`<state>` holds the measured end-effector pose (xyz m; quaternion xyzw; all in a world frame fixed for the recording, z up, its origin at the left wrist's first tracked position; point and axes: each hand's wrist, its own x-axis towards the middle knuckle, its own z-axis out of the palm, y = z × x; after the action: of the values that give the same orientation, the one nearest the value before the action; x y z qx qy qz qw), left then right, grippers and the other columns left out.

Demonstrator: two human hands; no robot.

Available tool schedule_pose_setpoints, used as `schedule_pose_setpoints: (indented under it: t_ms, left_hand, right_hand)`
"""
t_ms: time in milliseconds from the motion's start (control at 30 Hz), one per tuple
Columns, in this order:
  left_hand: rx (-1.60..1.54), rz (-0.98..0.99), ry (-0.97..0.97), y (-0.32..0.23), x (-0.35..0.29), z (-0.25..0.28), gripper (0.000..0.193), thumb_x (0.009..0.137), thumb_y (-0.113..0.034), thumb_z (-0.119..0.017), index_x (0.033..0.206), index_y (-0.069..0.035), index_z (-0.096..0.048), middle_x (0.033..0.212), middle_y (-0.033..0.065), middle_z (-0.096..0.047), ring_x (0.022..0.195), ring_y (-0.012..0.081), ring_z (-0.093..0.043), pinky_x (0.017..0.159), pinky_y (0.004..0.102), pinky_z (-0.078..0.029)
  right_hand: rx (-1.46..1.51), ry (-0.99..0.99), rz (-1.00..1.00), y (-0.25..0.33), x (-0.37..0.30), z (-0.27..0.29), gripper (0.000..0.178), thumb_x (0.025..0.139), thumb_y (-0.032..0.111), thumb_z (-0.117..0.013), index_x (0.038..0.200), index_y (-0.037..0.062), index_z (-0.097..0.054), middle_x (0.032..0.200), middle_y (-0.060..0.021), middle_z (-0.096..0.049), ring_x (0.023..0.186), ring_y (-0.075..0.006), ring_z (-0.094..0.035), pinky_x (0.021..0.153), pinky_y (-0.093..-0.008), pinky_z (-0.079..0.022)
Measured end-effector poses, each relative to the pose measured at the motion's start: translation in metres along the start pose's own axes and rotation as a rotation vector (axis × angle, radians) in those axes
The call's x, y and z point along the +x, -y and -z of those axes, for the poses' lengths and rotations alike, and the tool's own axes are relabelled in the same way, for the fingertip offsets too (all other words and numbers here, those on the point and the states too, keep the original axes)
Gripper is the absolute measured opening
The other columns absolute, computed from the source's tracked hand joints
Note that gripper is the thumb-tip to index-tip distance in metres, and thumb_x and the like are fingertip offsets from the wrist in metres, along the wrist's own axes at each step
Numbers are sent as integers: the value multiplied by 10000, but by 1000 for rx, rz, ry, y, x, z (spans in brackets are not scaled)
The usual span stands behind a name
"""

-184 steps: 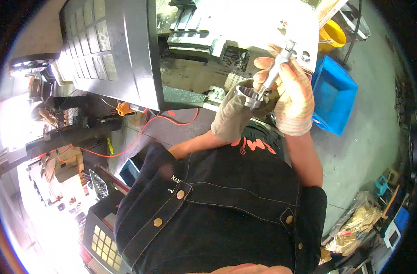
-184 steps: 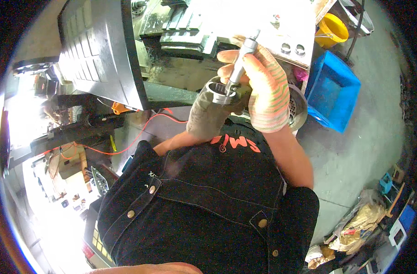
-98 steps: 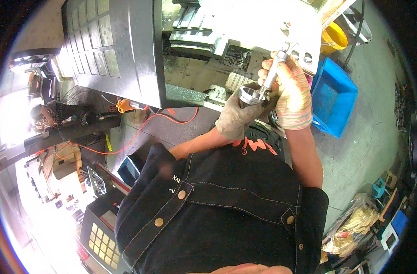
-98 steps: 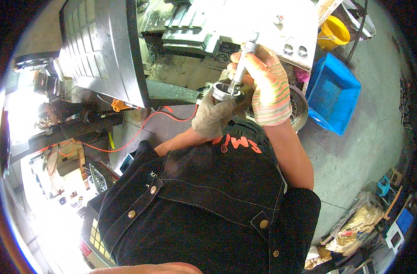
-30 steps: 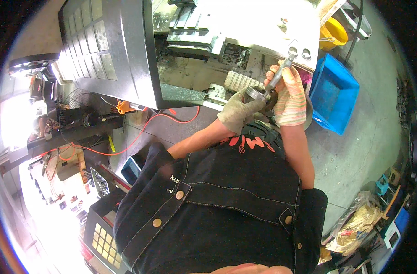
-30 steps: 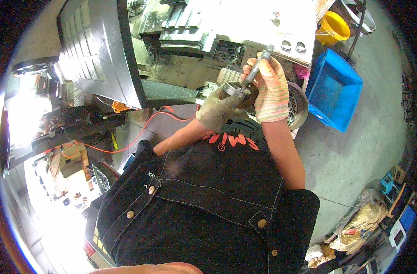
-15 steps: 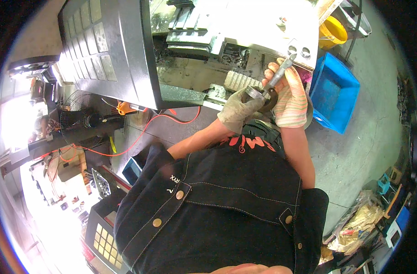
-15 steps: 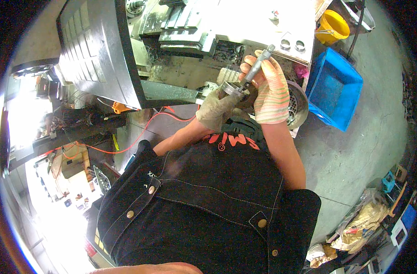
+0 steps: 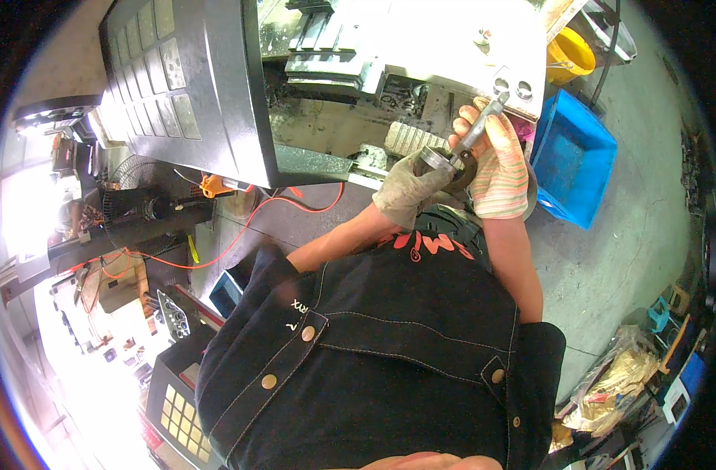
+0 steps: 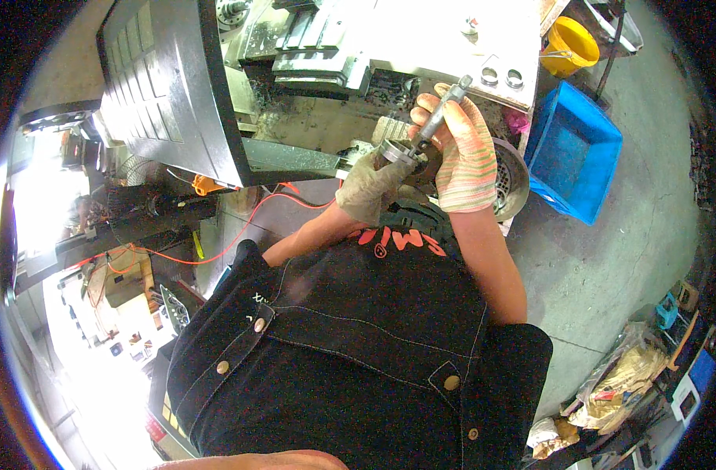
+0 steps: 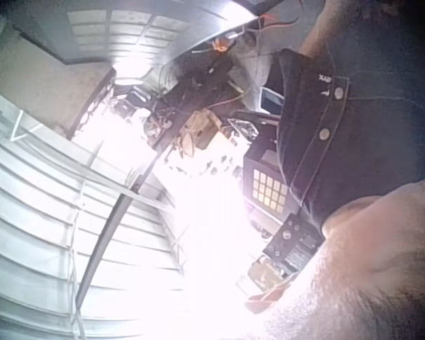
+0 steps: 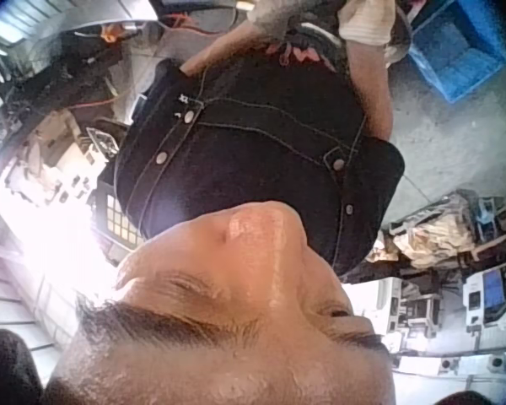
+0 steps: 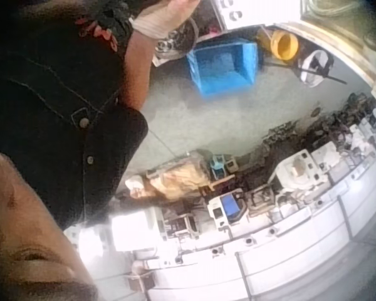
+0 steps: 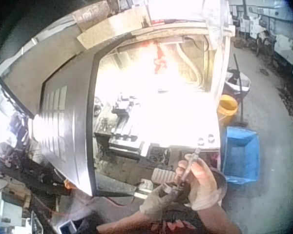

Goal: The person uses a dial caliper to measure the internal diameter of a cylindrical metal part. They adjust the caliper jaws and read the dial face multiple times. The person briefly consults a document attached to a machine before resuming the measurement of the part.

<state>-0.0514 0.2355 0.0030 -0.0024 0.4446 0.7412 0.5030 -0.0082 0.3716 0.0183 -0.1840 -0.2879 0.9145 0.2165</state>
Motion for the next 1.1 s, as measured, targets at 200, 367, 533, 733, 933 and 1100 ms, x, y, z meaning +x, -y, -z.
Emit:
schedule_pose_setpoints:
  t_ms: [200, 367, 533, 733, 933, 1100]
  left_hand:
    - [36, 37, -7, -5, -1, 0, 280, 809, -129, -650, 1032, -10, -529, 943, 66, -585, 801, 160, -601, 668, 328, -539]
    - [-30, 15, 15, 2, 2, 4, 306, 803, -132, -656, 1050, -7, -524, 953, 71, -584, 806, 162, -602, 674, 319, -537]
    - [-29, 5, -20, 4, 3, 5, 315, 809, -120, -643, 1070, 2, -514, 971, 87, -584, 829, 175, -605, 674, 336, -544]
    - [-33, -7, 23, 4, 3, 4, 315, 811, -121, -639, 1070, 6, -512, 974, 91, -585, 843, 185, -606, 679, 362, -551]
    - [36, 29, -24, -4, -1, -1, 319, 808, -128, -645, 1067, 5, -513, 969, 86, -587, 822, 187, -609, 681, 360, -549]
    - [-14, 42, 1, -1, 0, 3, 312, 806, -139, -648, 1055, 0, -522, 969, 81, -588, 823, 175, -606, 691, 337, -543]
  right_hand:
    - [-4, -11, 0, -1, 2, 1, 342, 826, 209, -614, 1091, 11, -529, 943, -134, -604, 837, -235, -599, 706, -379, -512]
    - [-16, 0, 3, -2, 2, 1, 345, 826, 210, -615, 1093, 10, -528, 949, -134, -603, 841, -233, -598, 709, -378, -513]
    - [-15, 13, 10, -3, 3, 3, 352, 824, 212, -617, 1097, 7, -528, 954, -136, -604, 846, -233, -599, 715, -377, -514]
    - [-21, 0, 13, -2, 1, 2, 355, 822, 214, -618, 1094, 4, -532, 954, -137, -606, 849, -237, -602, 718, -377, -515]
    - [6, 12, -1, -2, 2, 4, 363, 816, 214, -621, 1098, 3, -532, 947, -137, -610, 842, -238, -603, 716, -376, -515]
    - [-4, 0, -14, -1, 2, 2, 361, 822, 229, -607, 1098, 6, -538, 959, -142, -615, 837, -237, -609, 717, -376, -512]
